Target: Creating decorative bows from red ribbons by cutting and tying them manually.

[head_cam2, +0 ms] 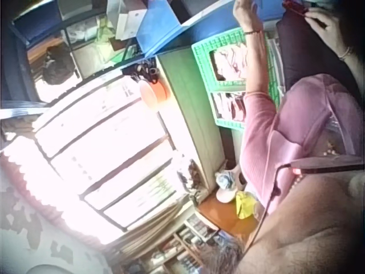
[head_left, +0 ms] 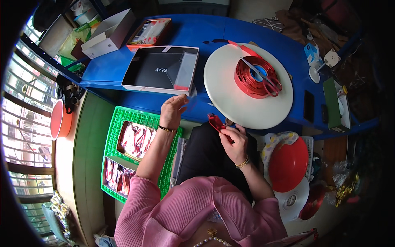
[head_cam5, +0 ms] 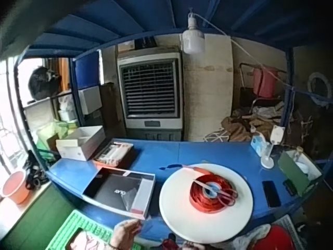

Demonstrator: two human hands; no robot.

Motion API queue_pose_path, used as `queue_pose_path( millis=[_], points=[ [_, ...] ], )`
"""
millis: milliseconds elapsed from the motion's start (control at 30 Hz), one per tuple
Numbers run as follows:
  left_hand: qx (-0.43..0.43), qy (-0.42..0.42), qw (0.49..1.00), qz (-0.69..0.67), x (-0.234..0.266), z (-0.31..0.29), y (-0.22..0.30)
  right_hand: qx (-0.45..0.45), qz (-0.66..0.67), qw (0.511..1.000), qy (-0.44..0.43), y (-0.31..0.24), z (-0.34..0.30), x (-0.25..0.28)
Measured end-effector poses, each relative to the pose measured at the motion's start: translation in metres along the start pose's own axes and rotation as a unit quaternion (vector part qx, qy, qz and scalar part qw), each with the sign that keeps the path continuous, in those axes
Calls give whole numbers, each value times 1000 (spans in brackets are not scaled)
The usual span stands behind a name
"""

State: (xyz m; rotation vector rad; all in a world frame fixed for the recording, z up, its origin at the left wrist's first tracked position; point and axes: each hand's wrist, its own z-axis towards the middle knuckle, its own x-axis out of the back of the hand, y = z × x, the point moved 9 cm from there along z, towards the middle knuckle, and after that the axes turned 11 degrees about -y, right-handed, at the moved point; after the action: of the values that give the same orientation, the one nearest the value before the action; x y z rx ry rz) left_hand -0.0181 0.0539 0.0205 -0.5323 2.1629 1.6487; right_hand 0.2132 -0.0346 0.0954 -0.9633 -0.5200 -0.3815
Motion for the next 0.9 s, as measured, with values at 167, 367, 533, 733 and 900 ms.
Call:
queue_pose_path(
  millis=[167,367,533,733,900],
  points=[
    [-3,-1,1000,-16,-13,-17,-25,21,-23,999,6,1,0,-1],
    [31,5,998,-52,-13,-26,-51,23,-57,998,-16,2,-12,-6],
    [39,39,997,-52,-9,-29,-59,13,-57,998,-35,7,-23,-9],
    [30,53,997,-47,4,-27,-74,16,-46,998,-44,6,-35,-16],
    [38,10,997,-70,-9,-31,-80,5,-53,997,-56,12,-40,-19]
  ],
)
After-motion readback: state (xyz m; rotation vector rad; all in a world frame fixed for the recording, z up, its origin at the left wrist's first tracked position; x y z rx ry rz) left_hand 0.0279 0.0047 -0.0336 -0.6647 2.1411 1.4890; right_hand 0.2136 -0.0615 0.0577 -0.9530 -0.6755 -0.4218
